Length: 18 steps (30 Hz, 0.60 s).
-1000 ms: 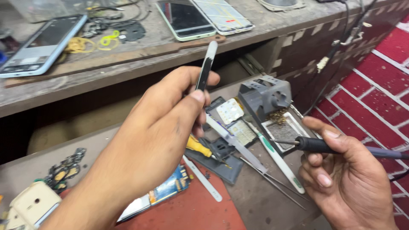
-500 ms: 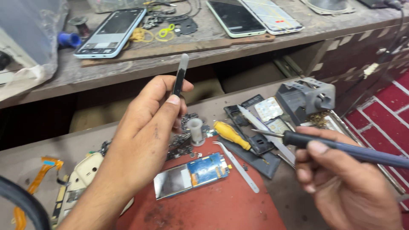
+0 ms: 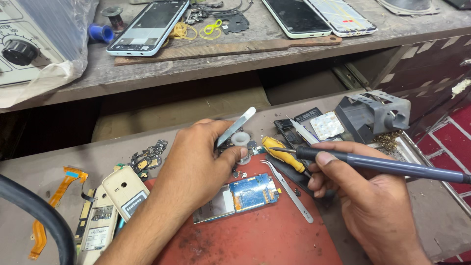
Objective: The person disassembles a mobile phone, removes the battery, and manipulates the internal circuit board. They apply a liquid substance from a syringe onto the board and use a soldering iron to work on specific components. The person handles various small parts and tools throughout the process.
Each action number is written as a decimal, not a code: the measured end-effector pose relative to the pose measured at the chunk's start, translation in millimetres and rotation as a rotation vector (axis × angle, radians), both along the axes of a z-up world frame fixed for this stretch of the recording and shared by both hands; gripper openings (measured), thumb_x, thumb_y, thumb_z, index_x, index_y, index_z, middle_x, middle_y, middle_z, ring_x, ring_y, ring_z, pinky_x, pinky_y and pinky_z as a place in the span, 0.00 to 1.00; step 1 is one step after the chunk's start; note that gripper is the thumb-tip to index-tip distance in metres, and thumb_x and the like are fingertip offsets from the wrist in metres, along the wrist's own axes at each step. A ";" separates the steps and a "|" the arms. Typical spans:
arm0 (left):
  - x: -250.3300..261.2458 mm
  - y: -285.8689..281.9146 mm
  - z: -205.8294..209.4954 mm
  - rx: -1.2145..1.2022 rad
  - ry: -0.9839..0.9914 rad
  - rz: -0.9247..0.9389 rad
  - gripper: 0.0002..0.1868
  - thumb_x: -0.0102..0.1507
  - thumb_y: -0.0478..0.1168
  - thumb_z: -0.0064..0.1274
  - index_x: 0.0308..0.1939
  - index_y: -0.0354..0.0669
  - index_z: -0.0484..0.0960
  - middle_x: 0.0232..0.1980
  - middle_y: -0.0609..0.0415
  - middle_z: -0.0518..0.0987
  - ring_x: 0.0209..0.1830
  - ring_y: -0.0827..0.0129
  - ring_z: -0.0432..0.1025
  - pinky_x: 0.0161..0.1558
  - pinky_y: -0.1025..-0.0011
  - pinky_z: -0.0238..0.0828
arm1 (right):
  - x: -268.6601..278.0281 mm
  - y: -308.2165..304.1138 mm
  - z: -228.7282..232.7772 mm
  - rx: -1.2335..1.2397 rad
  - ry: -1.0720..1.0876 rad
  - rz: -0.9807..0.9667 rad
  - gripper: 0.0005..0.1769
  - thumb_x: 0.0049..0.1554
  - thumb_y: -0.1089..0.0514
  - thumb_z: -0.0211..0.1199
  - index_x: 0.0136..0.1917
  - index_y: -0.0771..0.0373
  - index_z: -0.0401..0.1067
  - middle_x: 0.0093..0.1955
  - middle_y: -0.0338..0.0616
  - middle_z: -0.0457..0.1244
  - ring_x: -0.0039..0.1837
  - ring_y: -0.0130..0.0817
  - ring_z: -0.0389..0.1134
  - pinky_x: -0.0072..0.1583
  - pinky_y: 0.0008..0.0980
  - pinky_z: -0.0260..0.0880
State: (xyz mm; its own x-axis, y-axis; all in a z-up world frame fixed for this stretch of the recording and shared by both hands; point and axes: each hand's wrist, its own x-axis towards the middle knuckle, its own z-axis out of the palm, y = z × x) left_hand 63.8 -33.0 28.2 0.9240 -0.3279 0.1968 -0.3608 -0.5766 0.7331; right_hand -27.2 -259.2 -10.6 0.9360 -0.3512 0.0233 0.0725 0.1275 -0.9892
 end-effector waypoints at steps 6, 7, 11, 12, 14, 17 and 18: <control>-2.6 -6.0 9.3 0.121 0.312 0.120 0.16 0.60 0.42 0.62 0.53 0.53 0.88 0.30 0.47 0.86 0.25 0.66 0.76 0.34 0.65 0.72 | -1.4 -9.0 -12.2 0.128 0.005 0.020 0.13 0.59 0.66 0.60 0.56 0.77 0.74 0.41 0.54 0.69 0.40 0.38 0.70 0.40 0.32 0.69; -3.6 -6.0 10.7 0.107 0.307 0.125 0.16 0.60 0.42 0.62 0.53 0.53 0.88 0.30 0.48 0.86 0.24 0.67 0.76 0.33 0.66 0.71 | -1.5 -10.4 -13.3 0.146 -0.006 0.032 0.13 0.60 0.65 0.60 0.56 0.77 0.74 0.42 0.55 0.69 0.40 0.38 0.70 0.40 0.32 0.69; -6.0 -4.3 7.6 -0.043 0.096 0.064 0.17 0.56 0.40 0.63 0.51 0.50 0.88 0.32 0.51 0.86 0.21 0.69 0.75 0.27 0.68 0.69 | -2.3 -15.4 -14.5 0.218 0.012 0.011 0.13 0.61 0.64 0.60 0.56 0.76 0.74 0.41 0.54 0.68 0.39 0.38 0.69 0.41 0.32 0.67; -7.3 -3.1 5.4 -0.103 -0.006 0.029 0.18 0.55 0.39 0.63 0.50 0.48 0.88 0.32 0.51 0.85 0.20 0.70 0.75 0.25 0.69 0.69 | -2.4 -16.4 -14.4 0.235 0.032 -0.011 0.13 0.61 0.63 0.60 0.55 0.76 0.74 0.41 0.54 0.68 0.39 0.38 0.69 0.40 0.32 0.67; -10.5 -0.6 1.8 -0.115 -0.055 -0.013 0.19 0.57 0.40 0.64 0.53 0.48 0.87 0.34 0.53 0.85 0.21 0.70 0.74 0.25 0.70 0.69 | -2.3 -17.3 -15.1 0.247 0.019 -0.007 0.13 0.61 0.63 0.60 0.55 0.76 0.74 0.41 0.54 0.68 0.39 0.38 0.68 0.41 0.32 0.66; -14.6 -0.8 -0.1 -0.191 -0.115 -0.065 0.18 0.58 0.38 0.64 0.53 0.45 0.86 0.35 0.55 0.84 0.23 0.73 0.75 0.26 0.72 0.69 | -3.3 -19.4 -17.2 0.266 -0.016 0.006 0.13 0.62 0.64 0.60 0.56 0.76 0.73 0.41 0.54 0.68 0.40 0.39 0.69 0.41 0.33 0.67; -16.1 -1.6 0.1 -0.225 -0.132 -0.080 0.18 0.57 0.37 0.63 0.52 0.43 0.86 0.34 0.55 0.84 0.24 0.75 0.76 0.26 0.73 0.70 | -3.8 -19.7 -18.0 0.272 -0.030 0.012 0.13 0.62 0.64 0.60 0.57 0.76 0.73 0.42 0.55 0.68 0.40 0.39 0.69 0.41 0.33 0.67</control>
